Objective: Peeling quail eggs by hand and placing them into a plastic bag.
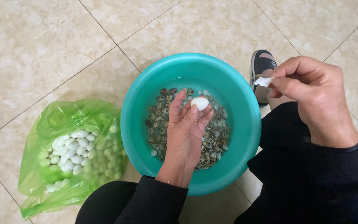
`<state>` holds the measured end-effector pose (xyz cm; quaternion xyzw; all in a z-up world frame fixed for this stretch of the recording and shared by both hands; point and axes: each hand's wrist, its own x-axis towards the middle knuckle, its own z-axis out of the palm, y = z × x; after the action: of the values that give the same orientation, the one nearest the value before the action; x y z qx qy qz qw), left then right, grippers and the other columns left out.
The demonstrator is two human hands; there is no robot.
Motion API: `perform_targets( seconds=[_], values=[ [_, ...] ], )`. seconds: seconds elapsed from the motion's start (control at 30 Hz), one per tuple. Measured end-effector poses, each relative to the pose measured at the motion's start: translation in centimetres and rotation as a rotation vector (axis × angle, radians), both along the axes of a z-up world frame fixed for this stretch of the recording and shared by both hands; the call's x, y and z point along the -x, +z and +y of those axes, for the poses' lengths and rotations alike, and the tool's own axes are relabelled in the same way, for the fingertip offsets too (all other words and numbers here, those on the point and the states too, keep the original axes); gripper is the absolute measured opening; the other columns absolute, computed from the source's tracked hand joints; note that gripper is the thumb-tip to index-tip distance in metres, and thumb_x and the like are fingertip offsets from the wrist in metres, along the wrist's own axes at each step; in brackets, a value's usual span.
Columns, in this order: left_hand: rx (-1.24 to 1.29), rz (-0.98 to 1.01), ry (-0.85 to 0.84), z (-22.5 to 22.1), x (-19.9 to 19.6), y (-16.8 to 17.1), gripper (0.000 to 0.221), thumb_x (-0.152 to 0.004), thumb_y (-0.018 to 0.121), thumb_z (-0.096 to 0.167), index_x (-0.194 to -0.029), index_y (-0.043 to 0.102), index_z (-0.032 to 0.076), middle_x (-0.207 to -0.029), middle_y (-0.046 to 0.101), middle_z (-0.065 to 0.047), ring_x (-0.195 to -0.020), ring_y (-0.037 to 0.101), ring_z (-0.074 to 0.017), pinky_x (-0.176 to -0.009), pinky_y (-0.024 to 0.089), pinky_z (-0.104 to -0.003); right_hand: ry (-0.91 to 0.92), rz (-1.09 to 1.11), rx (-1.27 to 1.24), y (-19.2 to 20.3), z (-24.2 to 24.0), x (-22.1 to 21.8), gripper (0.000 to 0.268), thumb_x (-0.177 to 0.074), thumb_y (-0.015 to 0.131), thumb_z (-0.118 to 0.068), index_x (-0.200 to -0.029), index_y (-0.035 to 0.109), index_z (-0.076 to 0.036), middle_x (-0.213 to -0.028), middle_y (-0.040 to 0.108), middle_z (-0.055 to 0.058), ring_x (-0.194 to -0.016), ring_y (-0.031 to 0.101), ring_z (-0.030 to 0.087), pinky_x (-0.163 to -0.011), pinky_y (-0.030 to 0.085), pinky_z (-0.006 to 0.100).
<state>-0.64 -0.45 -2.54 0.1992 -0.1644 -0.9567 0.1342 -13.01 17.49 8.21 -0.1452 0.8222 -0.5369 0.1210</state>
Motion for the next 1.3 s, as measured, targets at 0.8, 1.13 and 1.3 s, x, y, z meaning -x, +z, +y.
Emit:
perform_targets(
  seconds=[0.8,1.13,1.3],
  values=[
    [1.017,0.058,0.204,-5.5,-7.5,8.0,0.081,-0.097,0.063,-0.002,-0.163,0.018,0.011,-0.132,0.060,-0.014,-0.113,0.063,-0.0220,-0.100,0.054,-0.035,0.404,0.334,-0.909,-4.7,-2.9,0.8,0.020,-0.088,0.071,-0.032,-0.090,0.079,-0.014,-0.084,0.079,0.000,-0.072,0.071,0.026,-0.071,0.054,0.037],
    [1.313,-0.170,0.436,-10.9,-12.3,5.9,0.083,-0.092,0.071,-0.006,-0.160,0.027,0.011,-0.124,0.064,-0.009,-0.105,0.064,-0.0183,-0.094,0.056,-0.031,0.442,0.440,-0.962,-12.8,-0.6,3.5,0.015,-0.088,0.081,-0.027,-0.094,0.081,-0.013,-0.084,0.077,0.000,-0.064,0.070,0.017,-0.065,0.056,0.029],
    [1.258,-0.616,0.440,-19.8,-16.5,0.7,0.092,-0.091,0.068,-0.008,-0.163,0.016,0.017,-0.118,0.060,-0.010,-0.100,0.065,-0.0195,-0.084,0.063,-0.031,0.509,0.317,-0.870,-17.0,1.0,5.7,0.013,-0.093,0.078,-0.013,-0.095,0.079,0.000,-0.079,0.074,0.013,-0.061,0.070,0.022,-0.060,0.062,0.035]
  ],
)
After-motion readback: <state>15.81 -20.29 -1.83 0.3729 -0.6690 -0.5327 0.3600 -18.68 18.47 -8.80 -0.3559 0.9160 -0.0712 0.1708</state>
